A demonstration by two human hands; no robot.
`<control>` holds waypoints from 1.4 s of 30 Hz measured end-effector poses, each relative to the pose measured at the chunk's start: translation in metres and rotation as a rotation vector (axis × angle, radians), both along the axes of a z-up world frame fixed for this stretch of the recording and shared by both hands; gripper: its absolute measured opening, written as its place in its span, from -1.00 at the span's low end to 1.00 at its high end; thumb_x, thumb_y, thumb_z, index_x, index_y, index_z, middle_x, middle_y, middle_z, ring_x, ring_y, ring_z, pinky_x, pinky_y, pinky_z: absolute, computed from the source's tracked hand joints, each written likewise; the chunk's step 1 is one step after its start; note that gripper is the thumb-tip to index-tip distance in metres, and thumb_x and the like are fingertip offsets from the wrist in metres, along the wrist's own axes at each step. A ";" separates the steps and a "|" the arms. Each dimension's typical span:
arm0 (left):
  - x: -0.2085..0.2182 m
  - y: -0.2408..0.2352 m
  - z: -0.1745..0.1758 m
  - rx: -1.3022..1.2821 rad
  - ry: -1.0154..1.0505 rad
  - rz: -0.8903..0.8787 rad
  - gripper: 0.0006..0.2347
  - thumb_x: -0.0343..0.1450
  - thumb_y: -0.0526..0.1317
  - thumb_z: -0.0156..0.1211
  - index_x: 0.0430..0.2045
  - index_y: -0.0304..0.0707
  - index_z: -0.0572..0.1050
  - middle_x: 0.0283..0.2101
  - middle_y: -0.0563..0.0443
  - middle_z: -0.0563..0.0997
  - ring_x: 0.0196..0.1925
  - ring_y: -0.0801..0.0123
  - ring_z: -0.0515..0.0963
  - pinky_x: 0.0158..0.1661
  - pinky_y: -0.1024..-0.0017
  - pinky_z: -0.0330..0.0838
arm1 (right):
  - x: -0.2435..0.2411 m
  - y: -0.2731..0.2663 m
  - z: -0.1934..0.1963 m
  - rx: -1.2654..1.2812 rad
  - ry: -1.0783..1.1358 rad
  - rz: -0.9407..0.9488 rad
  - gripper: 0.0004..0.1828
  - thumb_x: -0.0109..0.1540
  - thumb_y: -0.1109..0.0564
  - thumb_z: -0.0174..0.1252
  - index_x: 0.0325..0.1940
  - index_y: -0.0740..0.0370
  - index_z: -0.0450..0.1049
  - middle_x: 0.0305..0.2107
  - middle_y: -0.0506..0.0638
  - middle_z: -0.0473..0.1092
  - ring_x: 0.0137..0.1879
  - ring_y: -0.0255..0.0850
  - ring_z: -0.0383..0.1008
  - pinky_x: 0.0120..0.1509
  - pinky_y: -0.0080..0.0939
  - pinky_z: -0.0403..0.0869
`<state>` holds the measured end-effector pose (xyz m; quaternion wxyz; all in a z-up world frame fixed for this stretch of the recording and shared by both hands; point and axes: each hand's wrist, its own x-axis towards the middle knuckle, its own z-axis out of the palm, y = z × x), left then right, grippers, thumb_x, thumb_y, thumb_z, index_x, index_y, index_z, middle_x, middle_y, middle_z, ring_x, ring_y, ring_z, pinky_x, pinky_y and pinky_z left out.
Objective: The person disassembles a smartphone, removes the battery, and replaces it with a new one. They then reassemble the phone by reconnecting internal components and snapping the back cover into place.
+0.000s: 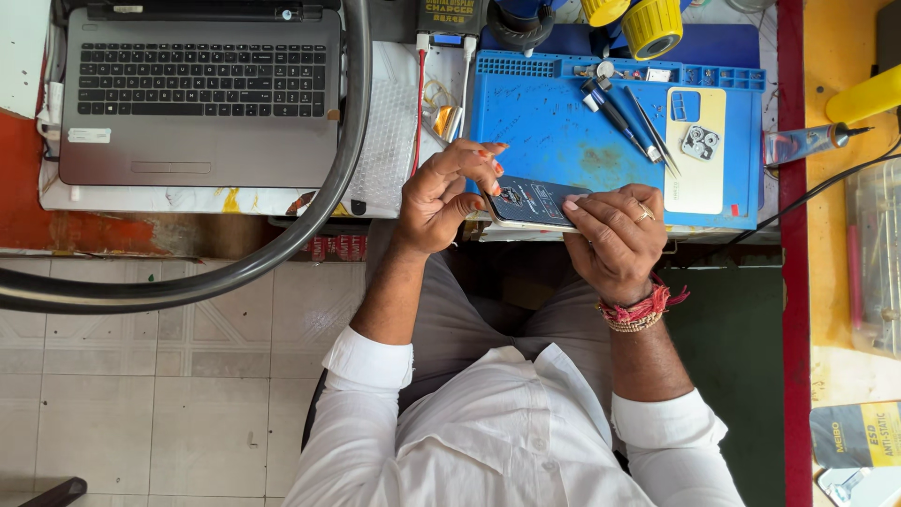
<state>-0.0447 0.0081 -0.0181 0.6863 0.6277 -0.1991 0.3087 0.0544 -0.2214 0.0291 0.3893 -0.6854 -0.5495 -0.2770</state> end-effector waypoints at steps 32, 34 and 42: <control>0.004 -0.051 -0.013 -0.793 0.516 0.200 -0.84 0.35 -0.48 0.33 -0.23 -0.51 0.55 -0.27 -0.21 0.69 -0.33 0.29 0.72 -0.33 0.32 0.71 | 0.006 -0.021 -0.043 0.244 1.661 0.331 -0.76 0.38 0.17 0.20 -0.03 0.47 0.55 -0.28 0.13 0.57 -0.24 -0.24 0.58 -0.04 -0.24 0.59; 0.004 -0.052 -0.007 -0.798 0.517 0.186 -0.85 0.36 -0.47 0.32 -0.24 -0.51 0.54 -0.27 -0.21 0.69 -0.32 0.28 0.73 -0.31 0.29 0.74 | 0.006 -0.022 -0.048 0.242 1.671 0.313 -0.79 0.37 0.18 0.20 -0.09 0.46 0.53 -0.31 0.13 0.56 -0.27 -0.22 0.59 -0.09 -0.24 0.59; 0.008 -0.054 0.000 -0.753 0.543 0.208 -0.80 0.38 -0.44 0.26 -0.15 -0.51 0.48 -0.25 -0.19 0.65 -0.31 0.29 0.70 -0.42 0.30 0.68 | 0.003 -0.019 -0.053 0.289 1.728 0.299 -0.70 0.43 0.11 0.15 -0.05 0.50 0.52 -0.36 0.14 0.53 -0.34 -0.22 0.52 -0.18 -0.27 0.49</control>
